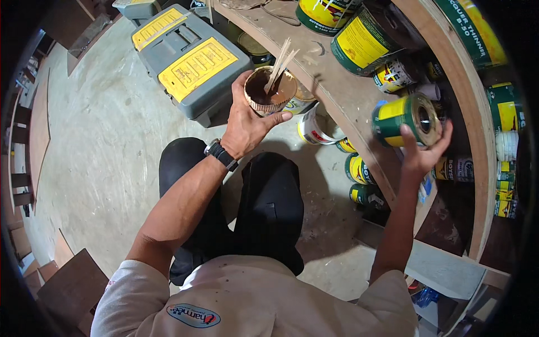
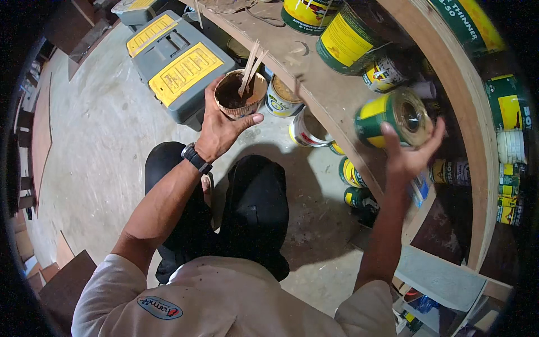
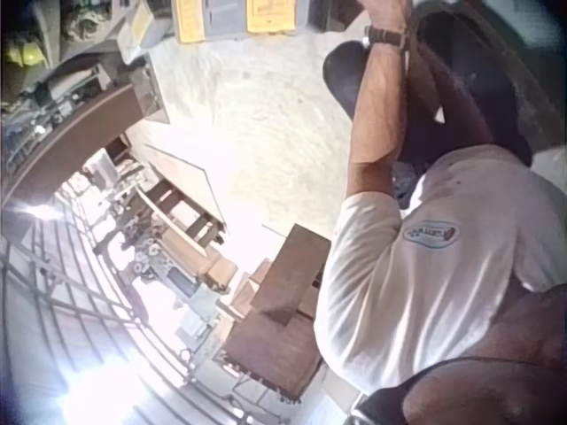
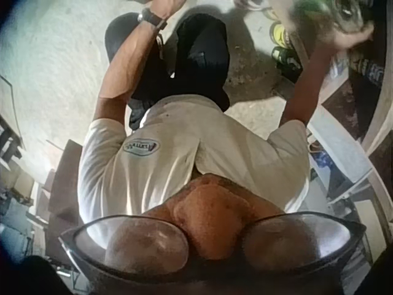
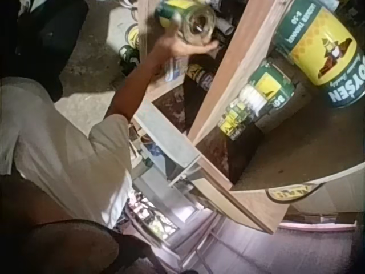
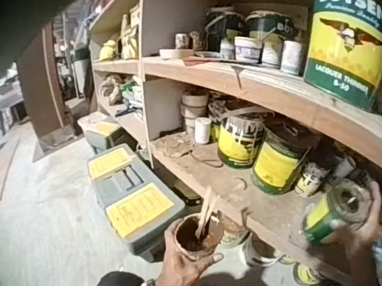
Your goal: The person prepares a mixture in a paper cup by stirring it with wooden sticks and then applies the substance to a wooden block using a cloth.
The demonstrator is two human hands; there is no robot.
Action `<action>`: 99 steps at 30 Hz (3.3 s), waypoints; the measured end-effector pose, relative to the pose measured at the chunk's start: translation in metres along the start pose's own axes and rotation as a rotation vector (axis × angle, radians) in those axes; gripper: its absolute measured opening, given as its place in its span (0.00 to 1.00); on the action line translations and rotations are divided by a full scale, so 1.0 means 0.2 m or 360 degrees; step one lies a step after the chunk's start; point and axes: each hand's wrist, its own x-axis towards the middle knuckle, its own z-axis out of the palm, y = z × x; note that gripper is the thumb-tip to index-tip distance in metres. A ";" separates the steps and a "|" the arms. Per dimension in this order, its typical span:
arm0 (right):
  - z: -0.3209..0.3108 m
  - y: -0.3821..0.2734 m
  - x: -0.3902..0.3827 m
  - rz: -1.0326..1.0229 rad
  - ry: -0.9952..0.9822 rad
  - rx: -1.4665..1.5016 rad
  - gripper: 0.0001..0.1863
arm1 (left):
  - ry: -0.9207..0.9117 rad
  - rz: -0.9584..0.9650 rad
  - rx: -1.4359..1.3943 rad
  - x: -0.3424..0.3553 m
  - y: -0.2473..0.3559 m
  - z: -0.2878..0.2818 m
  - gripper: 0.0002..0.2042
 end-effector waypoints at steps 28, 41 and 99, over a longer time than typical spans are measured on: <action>0.83 -0.12 -0.01 -0.1107 -0.0800 -0.0445 0.62 | 0.0187 0.0070 0.0614 -0.01 0.00 0.04 0.47; 0.83 -0.16 0.02 -0.1182 -0.0857 -0.0551 0.61 | 0.0212 0.0112 0.0588 0.00 -0.01 0.07 0.46; -1.13 1.26 0.44 -0.0473 0.0629 -0.1228 0.52 | 0.0266 -0.0124 0.0114 0.09 0.30 -0.25 0.41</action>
